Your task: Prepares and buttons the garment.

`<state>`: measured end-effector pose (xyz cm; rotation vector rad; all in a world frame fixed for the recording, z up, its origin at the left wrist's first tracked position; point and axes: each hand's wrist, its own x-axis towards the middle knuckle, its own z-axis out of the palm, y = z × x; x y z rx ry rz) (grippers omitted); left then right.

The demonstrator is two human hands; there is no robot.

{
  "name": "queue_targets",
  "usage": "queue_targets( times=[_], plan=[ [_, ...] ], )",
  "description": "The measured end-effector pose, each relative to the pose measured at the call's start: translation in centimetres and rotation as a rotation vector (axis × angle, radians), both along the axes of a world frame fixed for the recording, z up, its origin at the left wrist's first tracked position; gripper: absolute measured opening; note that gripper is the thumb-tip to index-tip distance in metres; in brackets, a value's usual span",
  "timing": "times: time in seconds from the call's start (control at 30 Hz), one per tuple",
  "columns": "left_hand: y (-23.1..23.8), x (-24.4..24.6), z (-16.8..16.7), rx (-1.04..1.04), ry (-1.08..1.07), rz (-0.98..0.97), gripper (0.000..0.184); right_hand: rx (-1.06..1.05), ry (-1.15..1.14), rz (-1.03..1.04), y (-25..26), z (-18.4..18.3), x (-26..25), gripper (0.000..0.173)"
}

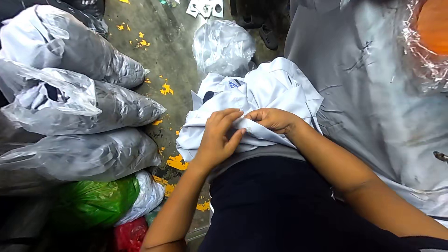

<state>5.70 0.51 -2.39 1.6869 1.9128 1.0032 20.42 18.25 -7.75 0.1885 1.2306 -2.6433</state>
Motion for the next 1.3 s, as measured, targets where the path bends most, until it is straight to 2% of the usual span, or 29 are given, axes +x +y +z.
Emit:
queue_targets(
  times=[0.1, 0.27, 0.4, 0.57, 0.6, 0.67, 0.73, 0.8, 0.87, 0.93, 1.03, 1.1, 1.2, 1.23, 1.3],
  plan=[
    [1.4, -2.7, 0.7, -0.279, -0.108, -0.17, 0.039, 0.109, 0.0, 0.041, 0.3, 0.5, -0.4, 0.021],
    [3.5, -4.7, 1.6, -0.566, -0.341, -0.302, 0.016, 0.231, -0.021, 0.107, 0.7, 1.4, -0.8, 0.02],
    [3.9, -4.9, 2.0, -0.632, -0.381, -0.311, 0.015, 0.238, -0.026, 0.12, 0.6, 1.5, -1.3, 0.02],
    [3.4, -5.1, 1.5, -0.635, -0.367, -0.262, 0.019, 0.149, -0.103, 0.095, 0.1, 1.5, -1.7, 0.019],
    [3.3, -5.2, 1.3, -0.632, -0.375, -0.247, 0.019, 0.232, -0.102, 0.067, 0.1, 1.9, -1.6, 0.017],
    [3.1, -5.5, 1.2, -0.618, -0.399, -0.214, 0.018, 0.647, -0.08, -0.024, 0.3, 3.5, -1.0, 0.008],
    [2.7, -5.8, 1.4, -0.606, -0.442, -0.173, 0.018, 1.128, -0.069, -0.101, 0.2, 4.8, 0.5, 0.018],
    [2.4, -6.1, 1.4, -0.591, -0.511, -0.136, 0.017, 1.399, -0.116, -0.023, 0.2, 5.9, 2.8, 0.029],
    [2.0, -6.2, 1.4, -0.582, -0.599, -0.123, 0.016, 1.491, -0.252, 0.134, 0.3, 6.7, 5.0, 0.024],
    [1.4, -6.2, 1.7, -0.581, -0.716, -0.118, 0.018, 1.484, -0.376, 0.19, 1.5, 7.4, 7.4, 0.014],
    [-0.4, -6.2, 1.8, -0.578, -0.907, -0.16, 0.014, 1.405, -0.362, 0.094, 4.7, 9.2, 12.0, 0.014],
    [-1.3, -6.1, 1.4, -0.591, -0.956, -0.15, 0.014, 1.465, -0.404, 0.036, 6.3, 10.2, 13.9, 0.008],
    [-1.8, -5.5, 0.2, -0.628, -0.927, 0.006, 0.016, 1.627, -0.814, 0.027, 7.3, 10.0, 12.6, 0.01],
    [-1.9, -5.3, -0.2, -0.65, -0.912, 0.06, 0.016, 1.672, -0.892, -0.026, 7.1, 9.5, 11.7, 0.016],
    [-2.1, -5.1, -0.6, -0.679, -0.898, 0.122, 0.017, 1.727, -0.893, -0.203, 6.3, 9.2, 9.9, 0.028]
  ],
)
